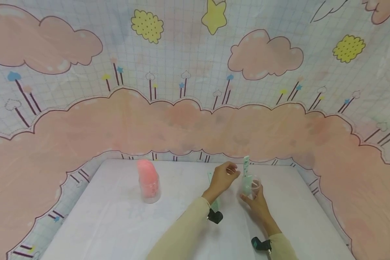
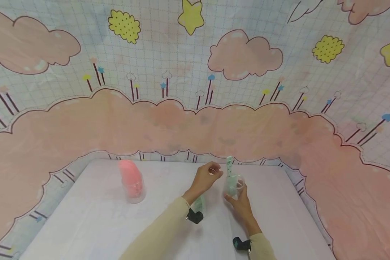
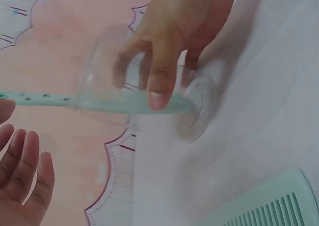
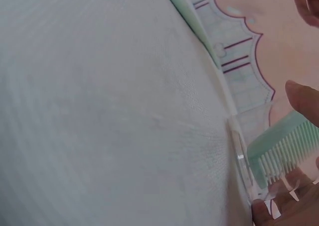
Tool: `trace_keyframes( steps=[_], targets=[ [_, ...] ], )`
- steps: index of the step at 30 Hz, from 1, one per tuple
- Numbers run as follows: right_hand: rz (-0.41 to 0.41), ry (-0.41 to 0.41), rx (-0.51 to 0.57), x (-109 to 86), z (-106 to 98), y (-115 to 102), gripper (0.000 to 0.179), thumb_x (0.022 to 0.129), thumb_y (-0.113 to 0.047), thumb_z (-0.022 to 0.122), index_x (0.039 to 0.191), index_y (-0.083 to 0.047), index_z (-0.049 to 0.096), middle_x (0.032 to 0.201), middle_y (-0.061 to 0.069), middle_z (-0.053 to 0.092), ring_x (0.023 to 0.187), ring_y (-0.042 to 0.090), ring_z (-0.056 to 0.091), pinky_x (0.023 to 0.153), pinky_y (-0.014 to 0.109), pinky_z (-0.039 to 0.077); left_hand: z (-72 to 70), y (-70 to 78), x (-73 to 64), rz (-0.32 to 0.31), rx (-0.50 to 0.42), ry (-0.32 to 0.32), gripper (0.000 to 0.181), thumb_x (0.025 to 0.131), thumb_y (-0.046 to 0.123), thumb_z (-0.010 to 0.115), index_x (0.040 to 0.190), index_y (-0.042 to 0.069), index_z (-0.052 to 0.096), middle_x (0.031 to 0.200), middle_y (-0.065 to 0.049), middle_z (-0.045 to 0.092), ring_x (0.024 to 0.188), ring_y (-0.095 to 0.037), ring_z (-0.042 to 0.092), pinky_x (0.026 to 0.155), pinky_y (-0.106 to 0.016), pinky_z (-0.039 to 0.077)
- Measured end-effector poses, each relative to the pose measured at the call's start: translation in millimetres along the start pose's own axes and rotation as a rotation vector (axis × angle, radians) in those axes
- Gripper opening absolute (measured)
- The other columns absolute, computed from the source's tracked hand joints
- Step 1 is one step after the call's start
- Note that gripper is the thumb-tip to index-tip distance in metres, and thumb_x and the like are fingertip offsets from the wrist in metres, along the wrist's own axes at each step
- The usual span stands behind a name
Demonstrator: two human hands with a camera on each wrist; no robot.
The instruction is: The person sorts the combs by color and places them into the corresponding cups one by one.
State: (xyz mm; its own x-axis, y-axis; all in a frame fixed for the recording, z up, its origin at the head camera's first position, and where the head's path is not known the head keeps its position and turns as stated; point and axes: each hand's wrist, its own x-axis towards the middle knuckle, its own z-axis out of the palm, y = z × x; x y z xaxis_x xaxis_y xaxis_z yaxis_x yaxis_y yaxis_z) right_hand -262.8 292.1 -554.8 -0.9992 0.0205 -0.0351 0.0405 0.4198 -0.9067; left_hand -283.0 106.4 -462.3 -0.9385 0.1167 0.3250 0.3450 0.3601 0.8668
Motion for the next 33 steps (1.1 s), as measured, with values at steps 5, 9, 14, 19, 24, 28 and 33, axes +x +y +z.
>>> trace_keyframes(
  steps=[5, 9, 14, 19, 24, 28, 33],
  targets=[
    [0.007, -0.001, 0.005, 0.0, 0, 0, 0.091, 0.088, -0.03, 0.073, 0.151, -0.014, 0.008, 0.158, 0.023, 0.023, 0.15, 0.045, 0.013, 0.119, 0.063, 0.016, -11.3, 0.9, -4.8, 0.044, -0.042, 0.036, 0.019, 0.09, 0.023, 0.07, 0.106, 0.012, 0.069, 0.093, -0.002, 0.07, 0.083, -0.006, 0.064, 0.072, -0.016, 0.053],
    [-0.001, -0.004, 0.004, -0.2, 0, 0, 0.093, 0.088, -0.035, 0.073, 0.152, -0.014, 0.008, 0.159, 0.023, 0.023, 0.15, 0.046, 0.012, 0.119, 0.064, 0.015, -19.5, 1.0, -8.3, 0.08, -0.059, 0.058, 0.017, 0.09, 0.021, 0.07, 0.105, 0.011, 0.069, 0.092, -0.003, 0.07, 0.083, -0.007, 0.065, 0.074, -0.018, 0.055],
    [0.011, -0.009, -0.008, -0.9, 0, 1, 0.095, 0.088, -0.039, 0.072, 0.152, -0.015, 0.007, 0.16, 0.022, 0.022, 0.15, 0.046, 0.012, 0.119, 0.064, 0.016, -29.0, -5.6, -14.7, 0.081, -0.043, 0.063, 0.016, 0.09, 0.02, 0.07, 0.104, 0.011, 0.068, 0.092, -0.003, 0.07, 0.083, -0.008, 0.065, 0.074, -0.017, 0.055],
    [0.005, -0.013, -0.015, -3.4, 1, -1, 0.093, 0.088, -0.037, 0.072, 0.152, -0.016, 0.008, 0.16, 0.023, 0.021, 0.149, 0.046, 0.014, 0.118, 0.064, 0.017, -37.9, -17.0, -24.3, 0.061, -0.009, 0.068, 0.016, 0.091, 0.021, 0.07, 0.105, 0.012, 0.068, 0.093, -0.002, 0.069, 0.085, -0.009, 0.065, 0.075, -0.018, 0.055],
    [0.011, -0.015, -0.032, -3.7, 0, -2, 0.093, 0.088, -0.035, 0.073, 0.152, -0.016, 0.008, 0.16, 0.024, 0.02, 0.148, 0.048, 0.015, 0.118, 0.064, 0.018, -43.5, -23.3, -31.4, 0.04, 0.006, 0.066, 0.017, 0.091, 0.021, 0.069, 0.105, 0.012, 0.067, 0.093, -0.002, 0.068, 0.086, -0.011, 0.064, 0.074, -0.018, 0.054],
    [0.025, -0.014, -0.04, -3.8, 0, -2, 0.093, 0.088, -0.036, 0.073, 0.152, -0.016, 0.008, 0.16, 0.026, 0.02, 0.148, 0.049, 0.016, 0.118, 0.065, 0.018, -45.3, -28.2, -35.1, 0.026, 0.013, 0.071, 0.016, 0.09, 0.019, 0.07, 0.104, 0.011, 0.067, 0.092, -0.003, 0.068, 0.086, -0.013, 0.065, 0.072, -0.019, 0.054],
    [0.032, -0.025, -0.04, -5.0, -1, -2, 0.099, 0.086, -0.044, 0.073, 0.154, -0.017, 0.005, 0.161, 0.026, 0.017, 0.148, 0.048, 0.014, 0.118, 0.065, 0.017, -45.6, -39.9, -39.3, -0.013, 0.05, 0.073, 0.016, 0.09, 0.02, 0.07, 0.104, 0.012, 0.067, 0.091, -0.002, 0.068, 0.084, -0.012, 0.065, 0.072, -0.019, 0.052]
  ],
)
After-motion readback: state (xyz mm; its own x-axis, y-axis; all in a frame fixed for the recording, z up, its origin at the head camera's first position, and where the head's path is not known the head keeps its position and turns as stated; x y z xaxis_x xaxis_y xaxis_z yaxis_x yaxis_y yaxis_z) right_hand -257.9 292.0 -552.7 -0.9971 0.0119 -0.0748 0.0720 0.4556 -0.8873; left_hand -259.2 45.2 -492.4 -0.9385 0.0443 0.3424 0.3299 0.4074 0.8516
